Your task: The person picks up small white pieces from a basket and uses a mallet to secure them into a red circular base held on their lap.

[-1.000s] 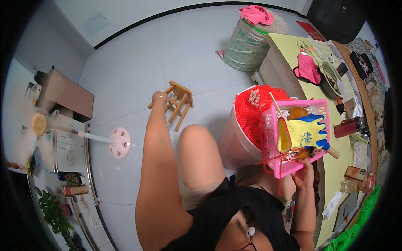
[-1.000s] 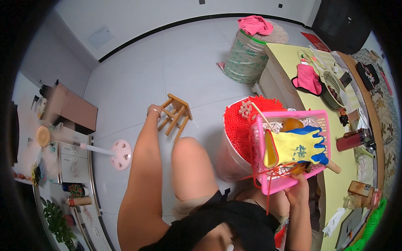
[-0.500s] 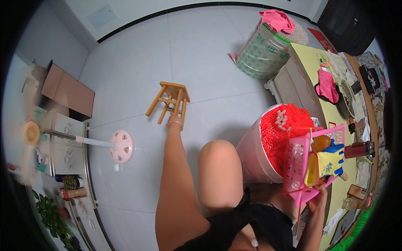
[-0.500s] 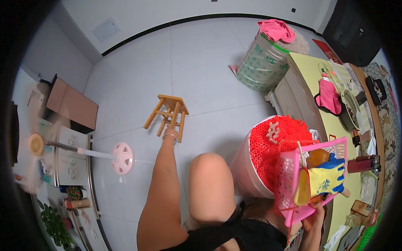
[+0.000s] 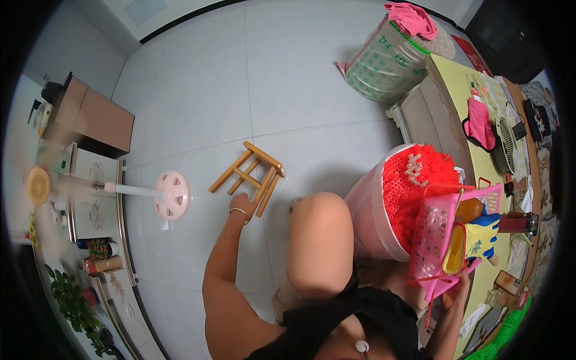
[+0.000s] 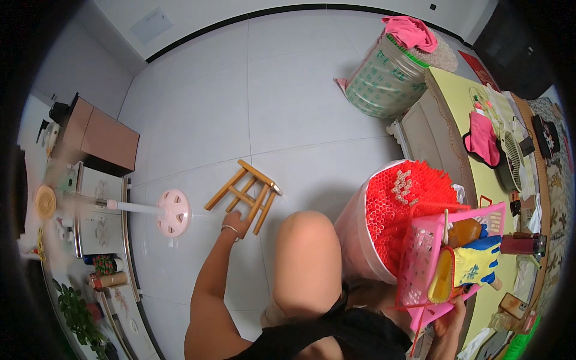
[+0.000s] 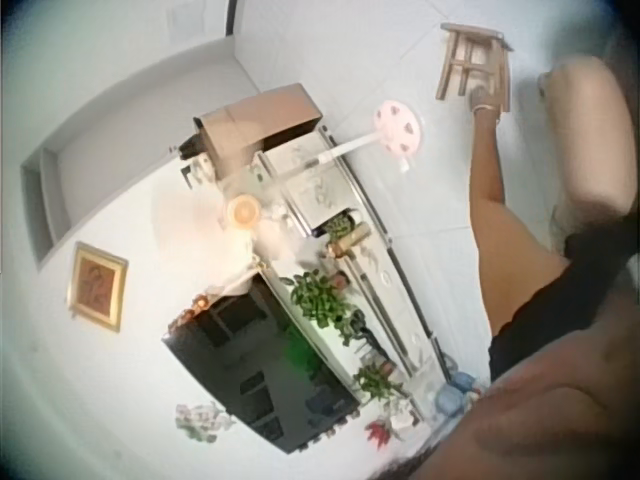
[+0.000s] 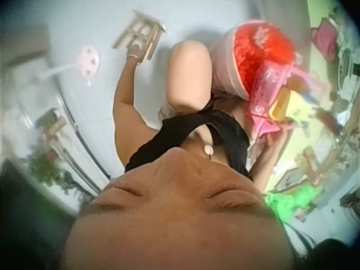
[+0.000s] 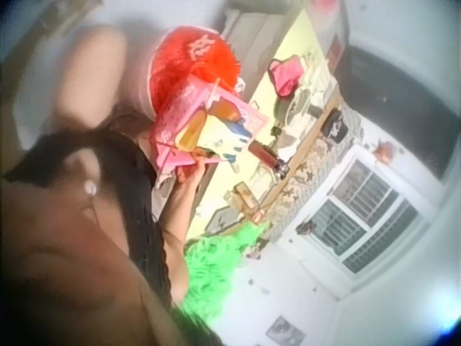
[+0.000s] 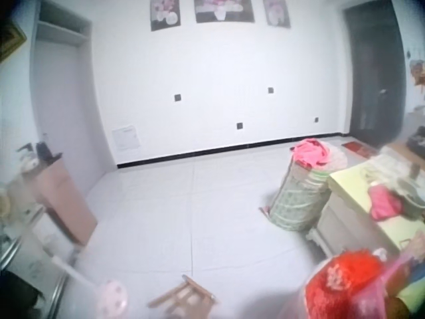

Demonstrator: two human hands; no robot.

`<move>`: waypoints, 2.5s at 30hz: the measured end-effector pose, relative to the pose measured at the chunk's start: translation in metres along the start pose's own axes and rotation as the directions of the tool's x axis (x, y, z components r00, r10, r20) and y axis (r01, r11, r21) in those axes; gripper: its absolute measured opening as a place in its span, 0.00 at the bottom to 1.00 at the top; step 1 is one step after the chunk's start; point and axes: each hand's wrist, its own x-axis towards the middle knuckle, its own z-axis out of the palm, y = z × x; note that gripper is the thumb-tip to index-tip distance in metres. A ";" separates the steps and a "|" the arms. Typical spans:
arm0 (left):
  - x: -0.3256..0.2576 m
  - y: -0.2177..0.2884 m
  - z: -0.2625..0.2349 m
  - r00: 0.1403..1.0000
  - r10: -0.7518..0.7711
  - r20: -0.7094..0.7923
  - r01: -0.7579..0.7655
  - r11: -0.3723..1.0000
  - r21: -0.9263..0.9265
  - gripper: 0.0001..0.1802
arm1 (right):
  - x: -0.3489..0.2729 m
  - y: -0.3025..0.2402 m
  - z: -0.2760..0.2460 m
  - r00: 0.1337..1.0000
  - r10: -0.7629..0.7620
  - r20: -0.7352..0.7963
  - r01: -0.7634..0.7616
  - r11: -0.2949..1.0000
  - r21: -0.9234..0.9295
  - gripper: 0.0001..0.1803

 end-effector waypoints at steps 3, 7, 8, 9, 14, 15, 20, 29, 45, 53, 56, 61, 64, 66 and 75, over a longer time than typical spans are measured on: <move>0.032 0.004 0.007 0.967 -0.059 -0.247 -0.050 0.909 -0.414 0.29 | 0.001 -0.003 0.003 0.998 0.025 0.062 -0.024 1.000 -0.018 0.28; 0.087 0.066 0.013 0.900 -0.434 0.032 0.285 0.531 -0.798 0.33 | 0.005 -0.003 -0.004 0.993 0.052 0.111 -0.051 0.999 -0.012 0.27; 0.092 0.079 0.012 0.848 -0.480 0.225 0.420 0.349 -0.838 0.33 | 0.005 -0.005 -0.004 0.992 0.055 0.116 -0.054 0.998 -0.007 0.27; 0.097 0.088 0.017 0.812 -0.522 0.261 0.473 0.326 -0.819 0.32 | 0.001 -0.003 0.004 0.996 0.024 0.091 -0.024 1.000 -0.006 0.28; 0.092 0.092 0.033 0.794 -0.554 0.251 0.529 0.424 -0.735 0.25 | 0.004 -0.005 -0.006 0.984 0.094 0.154 -0.097 0.995 0.013 0.30; 0.087 0.095 0.031 0.778 -0.572 0.257 0.542 0.406 -0.736 0.23 | 0.005 -0.004 -0.008 0.981 0.106 0.165 -0.111 0.993 0.024 0.30; 0.068 0.073 0.012 0.862 -0.418 0.286 0.346 0.074 -0.935 0.23 | 0.005 0.000 -0.022 0.977 0.125 0.171 -0.139 0.987 0.075 0.29; 0.043 0.029 0.000 0.988 0.037 0.149 0.146 -0.523 -0.840 0.28 | 0.003 0.013 -0.021 0.992 0.041 0.121 -0.054 0.992 0.112 0.16; 0.022 0.016 0.007 0.896 -0.321 -0.306 0.204 0.911 -0.359 0.31 | 0.012 0.010 -0.034 0.955 0.093 0.281 -0.146 0.974 0.172 0.29; -0.104 0.281 -0.106 0.820 0.467 -0.330 -0.570 0.620 -0.539 0.39 | 0.017 0.017 -0.036 0.963 0.033 0.267 -0.101 0.964 0.244 0.31; -0.105 0.338 -0.088 0.674 0.643 -0.364 -0.719 0.459 -0.522 0.41 | 0.021 0.020 -0.033 0.958 0.019 0.286 -0.092 0.965 0.245 0.31; -0.137 0.363 -0.080 0.592 0.765 -0.252 -0.802 0.530 -0.276 0.38 | -0.005 0.009 -0.031 0.981 -0.036 0.190 0.004 0.986 0.168 0.28; -0.154 0.358 -0.079 0.589 0.783 -0.199 -0.805 0.550 -0.220 0.37 | -0.010 0.007 -0.038 0.985 -0.026 0.173 -0.006 0.983 0.184 0.27; -0.167 0.352 -0.083 0.586 0.789 -0.184 -0.805 0.544 -0.235 0.38 | -0.023 0.000 -0.036 0.990 0.008 0.141 -0.033 0.984 0.175 0.27; -0.184 0.365 -0.114 0.571 0.819 0.063 -0.751 0.551 -0.362 0.34 | -0.009 -0.020 -0.066 0.954 -0.014 0.299 0.007 1.000 0.023 0.18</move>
